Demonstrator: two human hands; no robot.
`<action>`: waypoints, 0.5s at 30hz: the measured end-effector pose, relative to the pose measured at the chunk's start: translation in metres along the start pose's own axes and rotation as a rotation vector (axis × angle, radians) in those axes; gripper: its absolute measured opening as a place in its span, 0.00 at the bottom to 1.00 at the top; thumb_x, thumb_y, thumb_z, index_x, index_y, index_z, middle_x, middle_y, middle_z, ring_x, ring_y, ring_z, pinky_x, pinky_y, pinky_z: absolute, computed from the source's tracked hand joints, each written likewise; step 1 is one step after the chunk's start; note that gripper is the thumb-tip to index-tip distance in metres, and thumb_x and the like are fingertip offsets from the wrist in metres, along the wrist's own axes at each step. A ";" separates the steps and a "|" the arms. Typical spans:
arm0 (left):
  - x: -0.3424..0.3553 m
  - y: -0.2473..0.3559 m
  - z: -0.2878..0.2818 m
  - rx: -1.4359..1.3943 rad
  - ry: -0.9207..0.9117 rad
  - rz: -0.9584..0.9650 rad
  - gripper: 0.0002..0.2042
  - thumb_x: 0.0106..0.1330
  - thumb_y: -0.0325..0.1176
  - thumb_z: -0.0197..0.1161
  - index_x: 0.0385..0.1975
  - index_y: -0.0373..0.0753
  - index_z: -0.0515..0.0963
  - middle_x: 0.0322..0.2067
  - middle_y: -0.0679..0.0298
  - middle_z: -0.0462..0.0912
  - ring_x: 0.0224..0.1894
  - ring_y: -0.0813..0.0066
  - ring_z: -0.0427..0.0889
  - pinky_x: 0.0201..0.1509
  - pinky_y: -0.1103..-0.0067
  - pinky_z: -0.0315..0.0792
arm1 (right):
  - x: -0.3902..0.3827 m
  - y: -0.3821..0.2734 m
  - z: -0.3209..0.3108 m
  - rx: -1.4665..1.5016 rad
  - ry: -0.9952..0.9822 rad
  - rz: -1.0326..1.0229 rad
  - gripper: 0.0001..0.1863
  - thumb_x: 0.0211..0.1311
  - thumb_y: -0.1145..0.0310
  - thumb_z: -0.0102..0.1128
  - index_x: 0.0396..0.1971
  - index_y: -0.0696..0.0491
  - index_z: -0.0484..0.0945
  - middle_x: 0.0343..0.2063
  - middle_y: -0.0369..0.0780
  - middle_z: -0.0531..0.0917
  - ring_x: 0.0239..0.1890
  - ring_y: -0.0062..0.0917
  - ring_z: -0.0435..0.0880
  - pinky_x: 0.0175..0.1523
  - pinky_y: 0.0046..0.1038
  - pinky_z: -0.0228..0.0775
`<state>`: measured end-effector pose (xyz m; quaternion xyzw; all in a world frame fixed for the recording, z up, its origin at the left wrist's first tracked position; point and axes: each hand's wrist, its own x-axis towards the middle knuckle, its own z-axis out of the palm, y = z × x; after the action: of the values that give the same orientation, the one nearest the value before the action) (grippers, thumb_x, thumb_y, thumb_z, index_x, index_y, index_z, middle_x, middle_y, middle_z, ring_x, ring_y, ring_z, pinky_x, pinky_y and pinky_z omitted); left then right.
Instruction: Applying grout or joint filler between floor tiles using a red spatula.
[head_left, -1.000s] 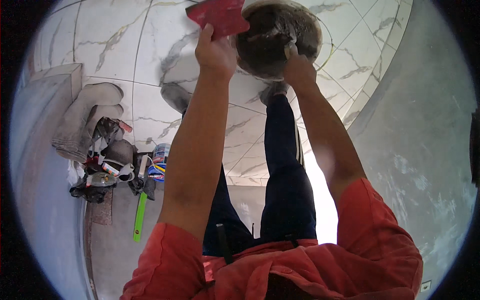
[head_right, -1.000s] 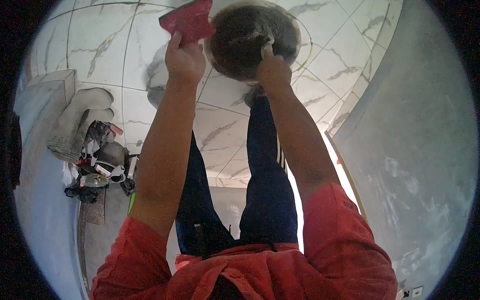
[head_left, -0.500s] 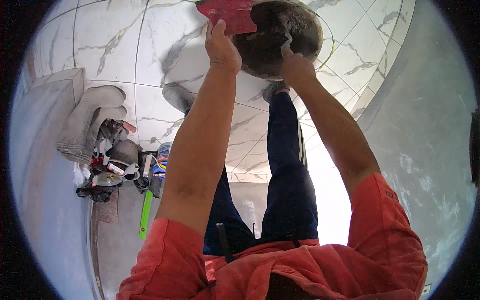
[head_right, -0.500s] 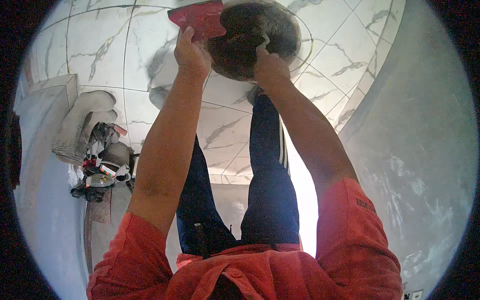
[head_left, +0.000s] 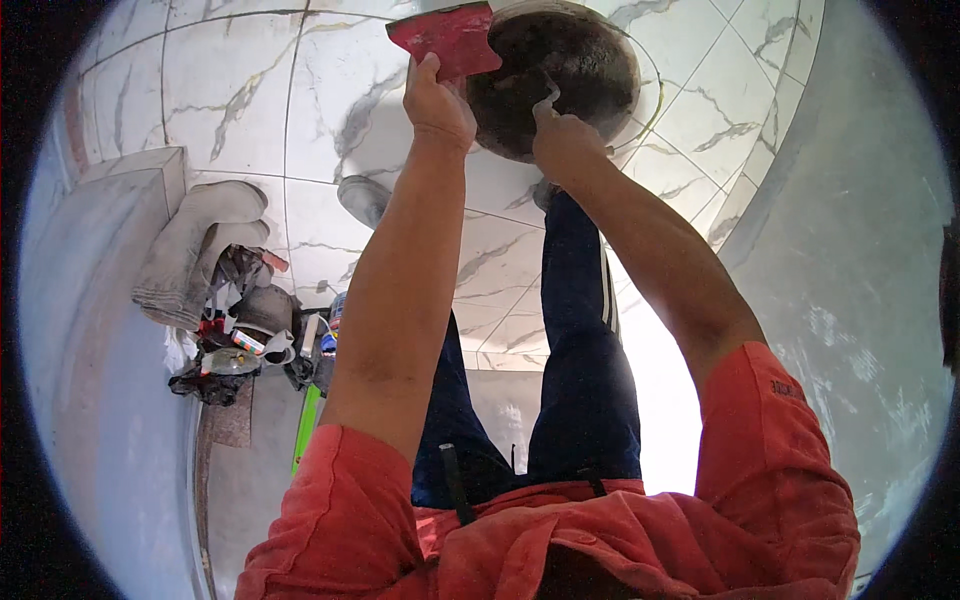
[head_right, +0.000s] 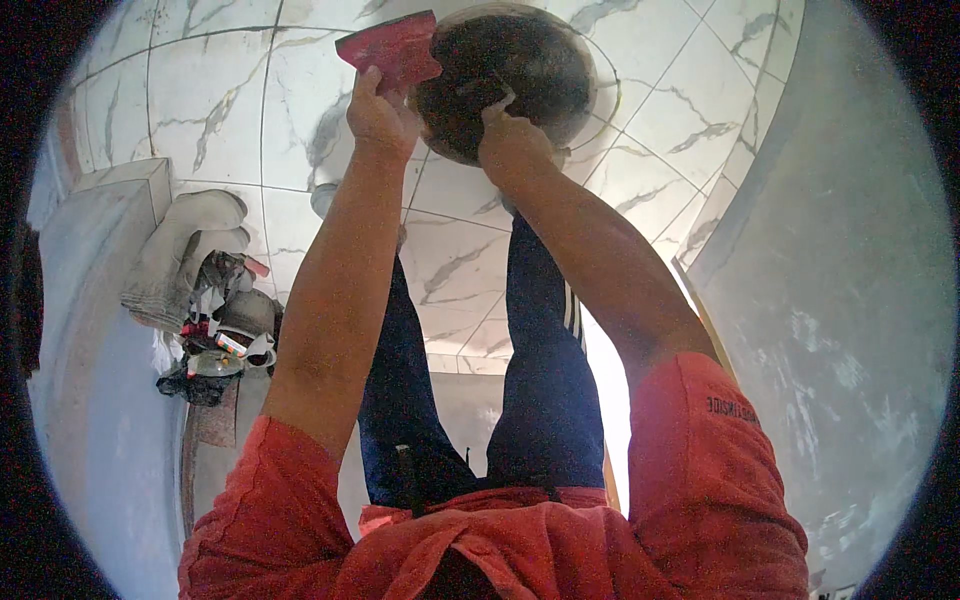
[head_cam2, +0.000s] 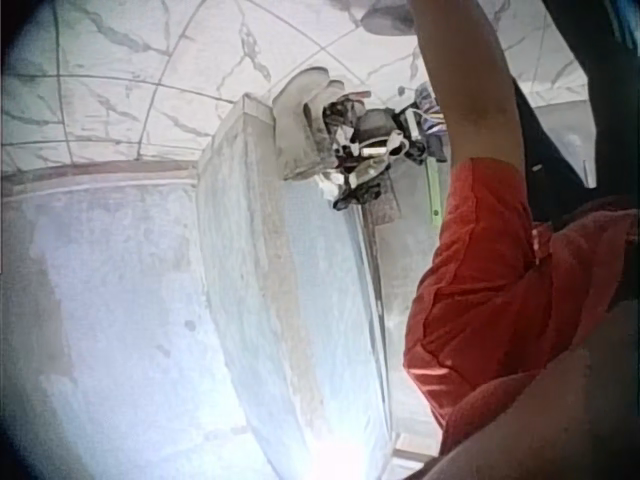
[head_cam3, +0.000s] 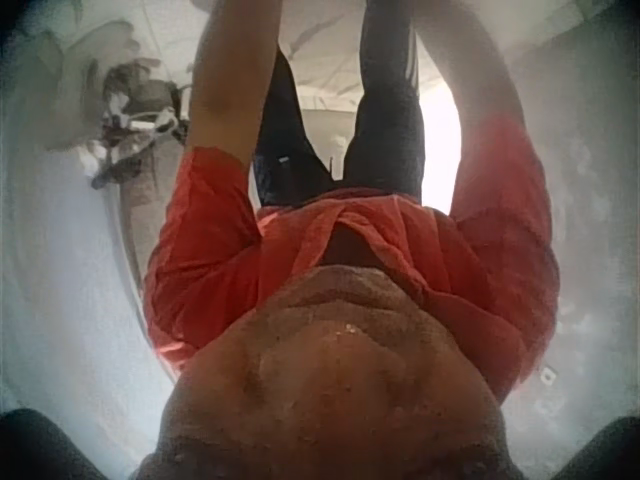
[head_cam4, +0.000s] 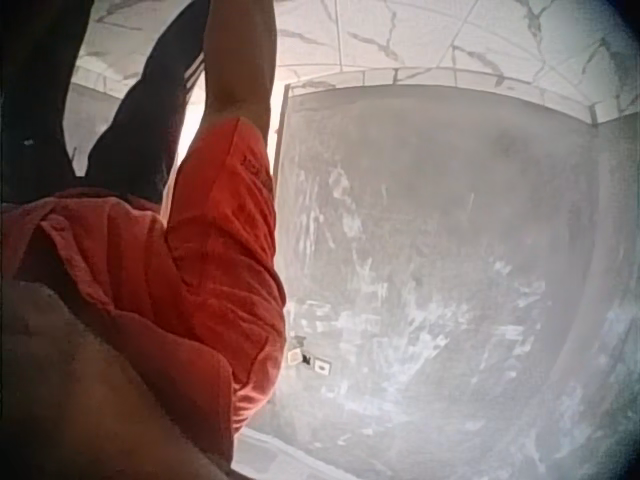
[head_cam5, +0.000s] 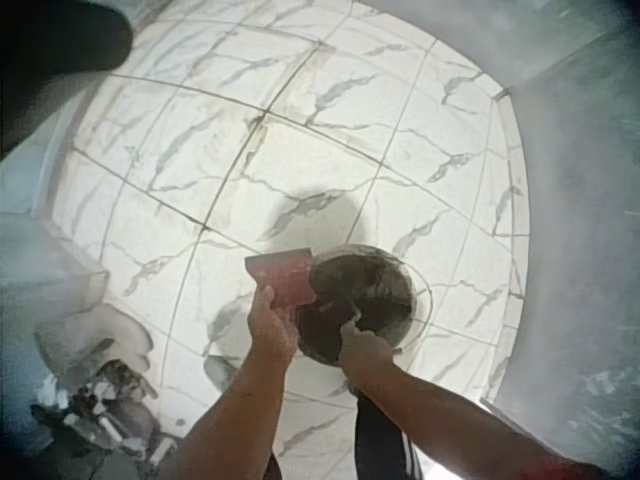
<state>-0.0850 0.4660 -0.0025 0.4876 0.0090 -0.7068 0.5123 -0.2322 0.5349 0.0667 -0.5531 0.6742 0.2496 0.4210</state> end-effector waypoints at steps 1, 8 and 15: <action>-0.001 0.000 0.001 -0.025 -0.023 -0.021 0.19 0.67 0.32 0.46 0.58 0.41 0.66 0.52 0.59 0.75 0.57 0.59 0.72 0.65 0.57 0.61 | 0.002 0.003 0.000 0.000 0.003 0.001 0.29 0.62 0.72 0.44 0.62 0.68 0.55 0.38 0.55 0.83 0.43 0.47 0.84 0.48 0.46 0.77; -0.002 0.005 -0.005 -0.009 -0.051 0.020 0.19 0.68 0.33 0.46 0.58 0.41 0.67 0.52 0.59 0.75 0.57 0.59 0.72 0.65 0.56 0.60 | -0.006 -0.027 0.012 0.062 -0.254 -0.094 0.27 0.61 0.72 0.45 0.61 0.64 0.60 0.41 0.58 0.81 0.45 0.50 0.83 0.50 0.49 0.74; -0.001 0.015 -0.003 -0.022 -0.067 -0.058 0.20 0.67 0.32 0.47 0.60 0.42 0.66 0.54 0.61 0.74 0.57 0.59 0.71 0.67 0.60 0.59 | 0.015 0.024 0.030 0.295 -0.210 -0.056 0.36 0.59 0.65 0.54 0.66 0.57 0.52 0.38 0.62 0.80 0.43 0.50 0.83 0.49 0.45 0.73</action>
<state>-0.0725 0.4615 0.0043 0.4574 0.0137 -0.7373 0.4970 -0.2468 0.5569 0.0353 -0.4748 0.6402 0.1924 0.5725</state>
